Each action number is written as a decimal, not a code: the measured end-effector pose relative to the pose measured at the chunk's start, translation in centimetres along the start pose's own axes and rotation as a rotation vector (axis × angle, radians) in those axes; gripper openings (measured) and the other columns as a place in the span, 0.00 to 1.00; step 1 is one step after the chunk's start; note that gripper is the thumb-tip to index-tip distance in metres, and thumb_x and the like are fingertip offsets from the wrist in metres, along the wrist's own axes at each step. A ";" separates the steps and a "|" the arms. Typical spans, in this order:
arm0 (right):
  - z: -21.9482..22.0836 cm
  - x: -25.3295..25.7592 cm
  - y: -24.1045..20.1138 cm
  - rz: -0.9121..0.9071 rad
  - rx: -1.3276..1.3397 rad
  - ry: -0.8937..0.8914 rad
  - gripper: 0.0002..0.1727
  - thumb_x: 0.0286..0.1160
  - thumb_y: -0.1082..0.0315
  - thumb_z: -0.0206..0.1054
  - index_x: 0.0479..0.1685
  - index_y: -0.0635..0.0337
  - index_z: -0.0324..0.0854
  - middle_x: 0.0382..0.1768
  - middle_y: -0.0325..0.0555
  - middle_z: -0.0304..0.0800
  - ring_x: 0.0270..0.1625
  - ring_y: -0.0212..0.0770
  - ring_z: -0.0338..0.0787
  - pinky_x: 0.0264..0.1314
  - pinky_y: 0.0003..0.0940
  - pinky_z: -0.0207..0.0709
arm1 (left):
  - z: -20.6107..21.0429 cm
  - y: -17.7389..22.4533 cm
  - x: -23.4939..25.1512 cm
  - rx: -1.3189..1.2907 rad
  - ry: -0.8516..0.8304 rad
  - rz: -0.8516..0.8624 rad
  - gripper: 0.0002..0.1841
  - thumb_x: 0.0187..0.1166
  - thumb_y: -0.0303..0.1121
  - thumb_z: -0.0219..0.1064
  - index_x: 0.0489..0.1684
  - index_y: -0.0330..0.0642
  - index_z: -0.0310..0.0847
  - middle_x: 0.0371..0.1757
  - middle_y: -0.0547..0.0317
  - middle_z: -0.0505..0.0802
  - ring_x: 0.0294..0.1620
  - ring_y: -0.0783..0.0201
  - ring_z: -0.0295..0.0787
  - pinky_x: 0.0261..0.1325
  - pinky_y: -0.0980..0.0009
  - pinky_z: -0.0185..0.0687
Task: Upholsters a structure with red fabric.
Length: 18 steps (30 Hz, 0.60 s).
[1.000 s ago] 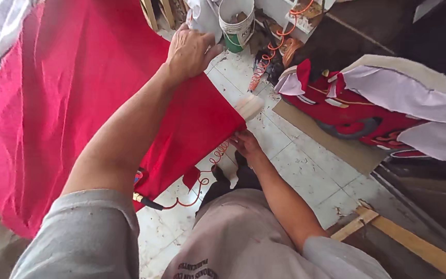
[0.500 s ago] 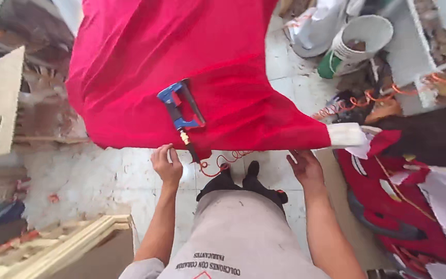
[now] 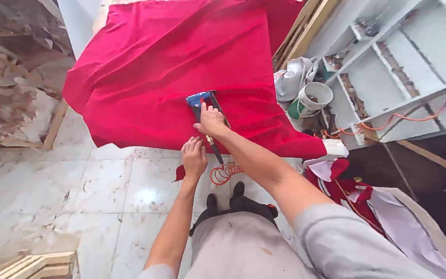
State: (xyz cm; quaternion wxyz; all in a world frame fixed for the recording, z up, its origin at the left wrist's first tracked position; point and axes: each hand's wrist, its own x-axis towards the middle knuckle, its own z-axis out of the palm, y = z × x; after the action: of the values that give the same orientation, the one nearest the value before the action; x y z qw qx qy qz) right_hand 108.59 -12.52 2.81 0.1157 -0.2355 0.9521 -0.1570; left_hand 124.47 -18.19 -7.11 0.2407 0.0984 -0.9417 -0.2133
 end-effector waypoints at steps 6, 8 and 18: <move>-4.8 -1.6 0.4 0.110 0.124 0.077 0.46 0.51 0.49 0.78 0.75 0.61 0.71 0.49 0.58 0.92 0.53 0.59 0.93 0.49 0.63 0.85 | -1.3 -0.3 -0.4 0.061 -0.091 0.072 0.22 0.88 0.41 0.48 0.68 0.50 0.86 0.76 0.58 0.87 0.83 0.50 0.75 0.86 0.41 0.59; -9.4 -5.6 3.3 0.075 0.246 0.111 0.44 0.54 0.48 0.78 0.78 0.56 0.74 0.51 0.54 0.93 0.55 0.54 0.92 0.54 0.60 0.84 | -1.7 0.0 -0.3 0.087 -0.121 0.064 0.23 0.89 0.42 0.47 0.69 0.49 0.86 0.77 0.56 0.86 0.84 0.49 0.74 0.86 0.39 0.58; -6.9 -41.6 22.6 0.225 0.675 0.597 0.27 0.58 0.66 0.67 0.64 0.58 0.81 0.37 0.44 0.92 0.38 0.38 0.91 0.40 0.46 0.86 | 2.3 21.1 4.2 -0.152 -0.507 0.502 0.21 0.88 0.41 0.53 0.64 0.39 0.86 0.64 0.44 0.92 0.71 0.44 0.84 0.78 0.42 0.72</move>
State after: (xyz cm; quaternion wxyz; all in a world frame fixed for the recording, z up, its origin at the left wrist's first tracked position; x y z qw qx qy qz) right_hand 133.08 28.34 7.28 -0.0769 -0.0245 0.8591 -0.5054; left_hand 117.91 0.18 2.27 0.0508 -0.2099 -0.9478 -0.2345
